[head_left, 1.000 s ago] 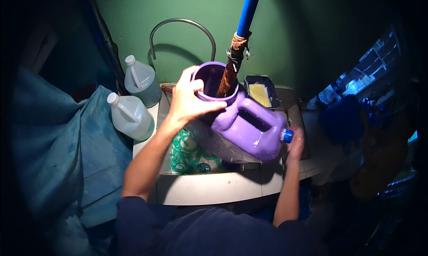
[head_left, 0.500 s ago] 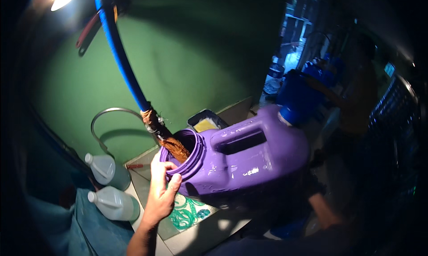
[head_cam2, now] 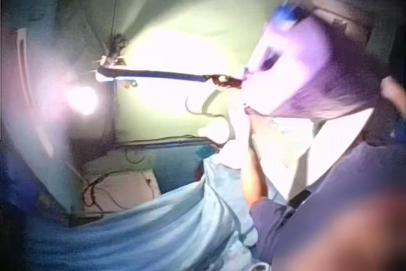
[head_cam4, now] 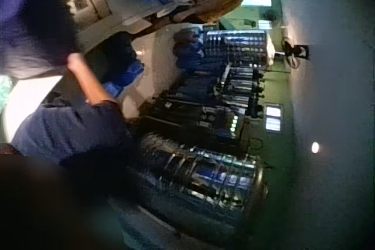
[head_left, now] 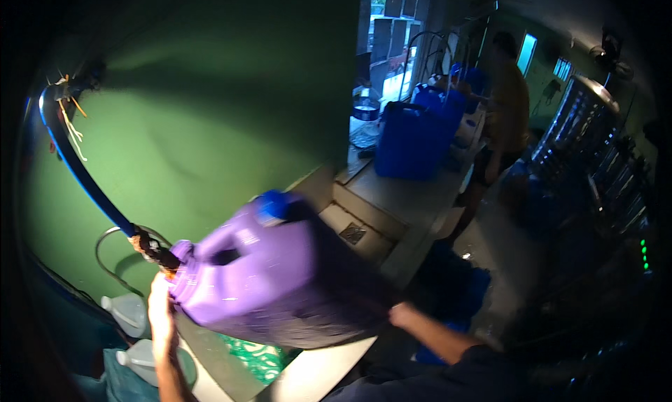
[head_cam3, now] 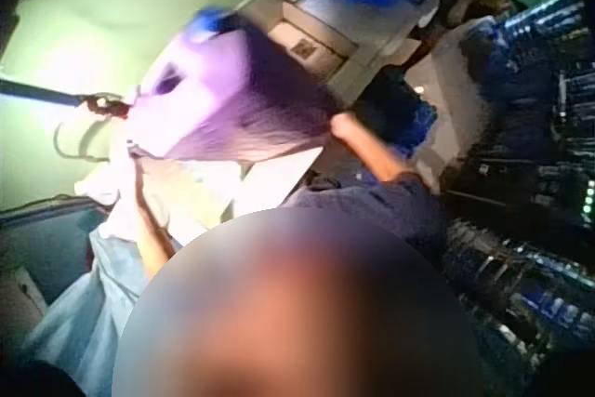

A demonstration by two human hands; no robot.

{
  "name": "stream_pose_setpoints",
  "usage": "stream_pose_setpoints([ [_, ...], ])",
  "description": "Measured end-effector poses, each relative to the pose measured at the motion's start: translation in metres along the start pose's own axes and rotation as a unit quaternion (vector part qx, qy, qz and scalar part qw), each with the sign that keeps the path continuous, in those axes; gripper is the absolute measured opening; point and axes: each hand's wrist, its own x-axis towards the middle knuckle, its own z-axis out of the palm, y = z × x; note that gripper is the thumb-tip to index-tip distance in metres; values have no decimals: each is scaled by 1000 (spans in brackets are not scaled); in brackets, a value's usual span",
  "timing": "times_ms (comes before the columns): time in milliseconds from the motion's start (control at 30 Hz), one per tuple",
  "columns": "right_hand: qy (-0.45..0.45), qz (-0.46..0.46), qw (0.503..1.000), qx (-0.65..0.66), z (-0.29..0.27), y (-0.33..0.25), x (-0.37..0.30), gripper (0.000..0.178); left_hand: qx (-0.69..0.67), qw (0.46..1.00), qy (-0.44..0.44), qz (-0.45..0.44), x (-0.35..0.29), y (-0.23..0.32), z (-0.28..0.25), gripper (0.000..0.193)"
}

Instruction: The person scrubs the exterior of a purple plastic container with a sponge, rinses it under running water, and sets it aside. They then repeat the same process with a blue plastic container, scrubbing, rinsing, and placing it on the floor.

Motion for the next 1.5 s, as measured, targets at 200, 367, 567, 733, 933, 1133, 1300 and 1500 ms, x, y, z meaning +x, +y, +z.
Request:
stream_pose_setpoints([
  [200,-53,-109,977,-176,14,-30,-23,86,-176,981,60,-48,-7,-50,-26,47],
  [367,-142,-373,878,-265,23,-105,-49,89,-223,945,97,-218,-46,-150,13,53],
  [567,-251,-600,678,-342,162,-119,-114,102,-439,832,78,-330,-78,-238,105,53],
  [733,-265,-682,452,-510,223,-108,-143,96,-528,759,61,-376,-101,-271,162,54],
  [933,-333,-660,394,-545,278,-91,-192,85,-571,725,46,-383,-112,-267,178,54],
  [1133,-255,-662,293,-641,269,-74,-202,78,-599,717,35,-356,-117,-253,174,55],
  [1300,-192,-640,612,-423,172,-88,-138,83,-595,748,40,-292,-99,-212,118,55],
  [1500,-40,-500,785,-363,-57,-83,-16,62,-58,985,70,148,-49,-99,59,30],
])
